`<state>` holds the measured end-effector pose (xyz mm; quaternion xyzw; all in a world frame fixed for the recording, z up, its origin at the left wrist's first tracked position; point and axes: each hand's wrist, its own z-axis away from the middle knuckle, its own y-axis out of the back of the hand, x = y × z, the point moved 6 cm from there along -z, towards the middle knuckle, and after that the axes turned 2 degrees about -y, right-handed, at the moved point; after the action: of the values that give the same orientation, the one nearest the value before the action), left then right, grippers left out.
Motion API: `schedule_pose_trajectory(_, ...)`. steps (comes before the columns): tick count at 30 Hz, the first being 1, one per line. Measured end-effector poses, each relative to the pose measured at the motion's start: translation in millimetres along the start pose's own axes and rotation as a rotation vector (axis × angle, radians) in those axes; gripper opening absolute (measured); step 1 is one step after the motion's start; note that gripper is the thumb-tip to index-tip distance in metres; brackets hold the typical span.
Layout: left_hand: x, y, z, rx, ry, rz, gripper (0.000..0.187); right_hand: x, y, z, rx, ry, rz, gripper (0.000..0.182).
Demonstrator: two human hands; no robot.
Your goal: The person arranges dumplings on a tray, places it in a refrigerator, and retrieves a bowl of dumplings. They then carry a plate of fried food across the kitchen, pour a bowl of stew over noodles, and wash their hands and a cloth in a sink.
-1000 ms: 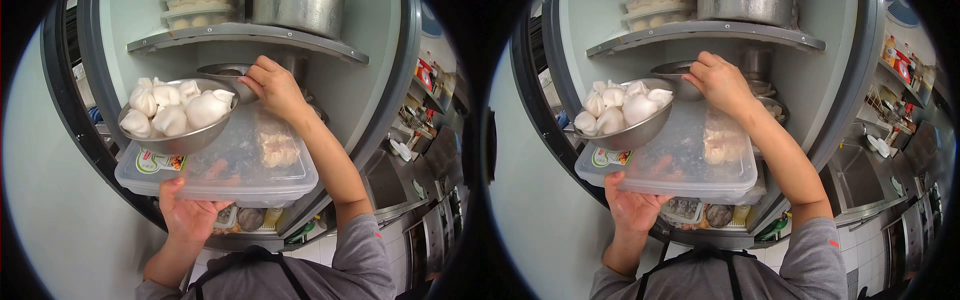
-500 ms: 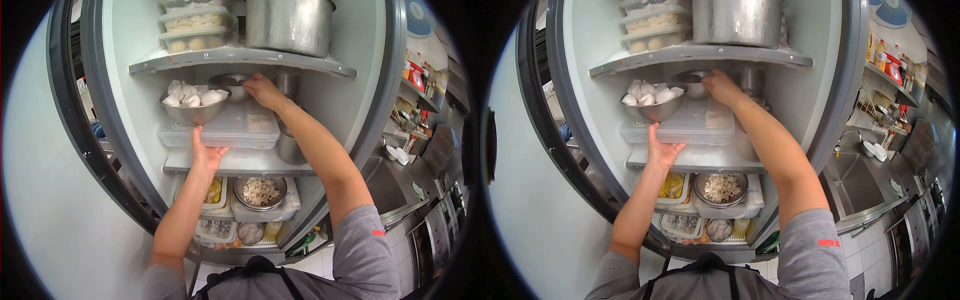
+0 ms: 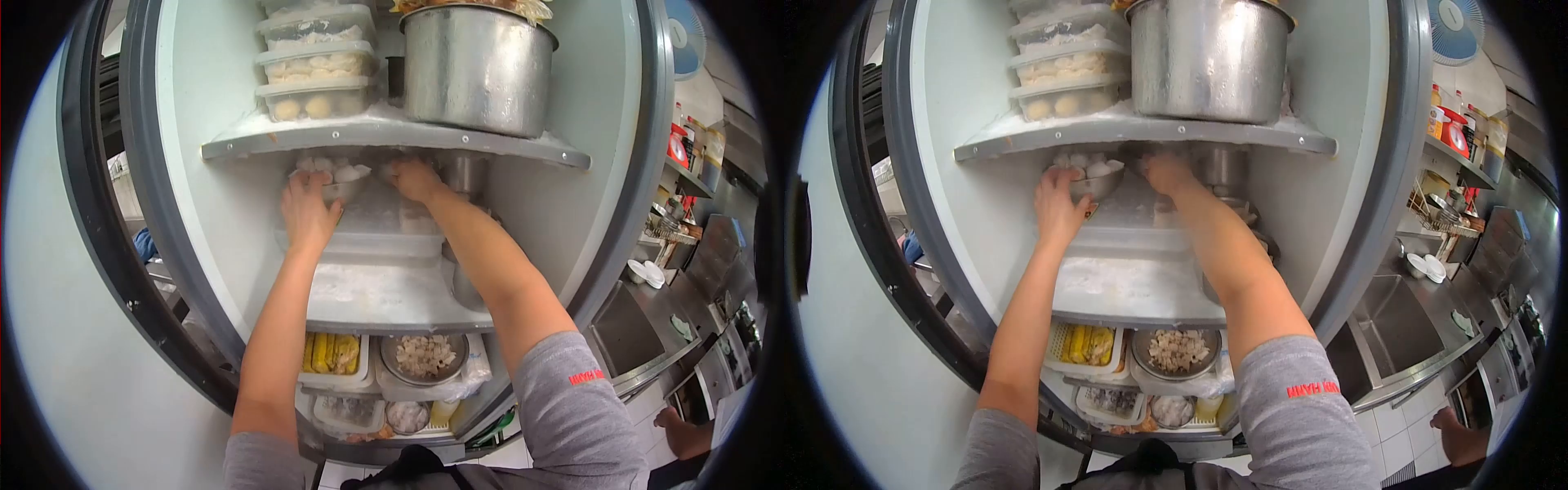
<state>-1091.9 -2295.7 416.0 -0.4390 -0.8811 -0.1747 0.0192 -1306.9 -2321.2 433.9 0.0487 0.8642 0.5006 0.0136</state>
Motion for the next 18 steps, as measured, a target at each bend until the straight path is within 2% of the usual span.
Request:
schedule_pose_trajectory(3,-14.6,-4.1,2.2,-0.014,0.044,0.002,0.039,-0.1,21.6,8.9,0.09,0.025,-0.05,0.039)
schedule_pose_trajectory(5,-19.6,-4.3,9.2,0.011,0.078,0.006,0.042,33.5,52.6,12.5,0.492,-0.139,-0.155,0.042)
schedule_pose_trajectory(7,-25.6,-2.0,8.0,0.062,0.106,-0.004,0.044,68.4,65.3,28.6,0.552,-0.363,-0.001,0.039)
schedule_pose_trajectory(8,-30.4,-7.1,8.0,0.043,0.149,0.07,0.043,78.4,60.4,34.0,0.553,-0.359,0.0,0.039)
schedule_pose_trajectory(10,-33.1,-10.0,4.6,0.032,0.184,0.151,0.043,103.3,35.9,39.2,0.554,-0.415,0.202,0.043)
schedule_pose_trajectory(11,-34.1,-10.5,3.1,0.024,0.208,0.176,0.042,113.7,33.4,31.8,0.56,-0.414,0.207,0.043)
schedule_pose_trajectory(13,-32.1,-8.9,2.8,0.007,0.238,0.202,0.041,96.6,52.5,34.1,0.959,-0.053,0.201,0.037)
schedule_pose_trajectory(14,-30.9,-11.1,2.3,-0.014,0.268,0.213,0.042,100.7,49.8,36.1,0.947,-0.057,0.201,0.037)
schedule_pose_trajectory(16,-30.6,-13.8,1.0,-0.041,0.305,0.223,0.043,92.0,65.6,39.4,0.575,-0.217,-0.028,0.038)
schedule_pose_trajectory(17,-31.5,-14.9,0.7,-0.044,0.316,0.214,0.049,74.7,80.6,49.3,0.567,-0.216,-0.026,0.038)
schedule_pose_trajectory(18,-32.3,-15.6,2.1,-0.049,0.327,0.203,0.054,58.9,87.6,61.7,0.443,-0.311,-0.087,0.038)
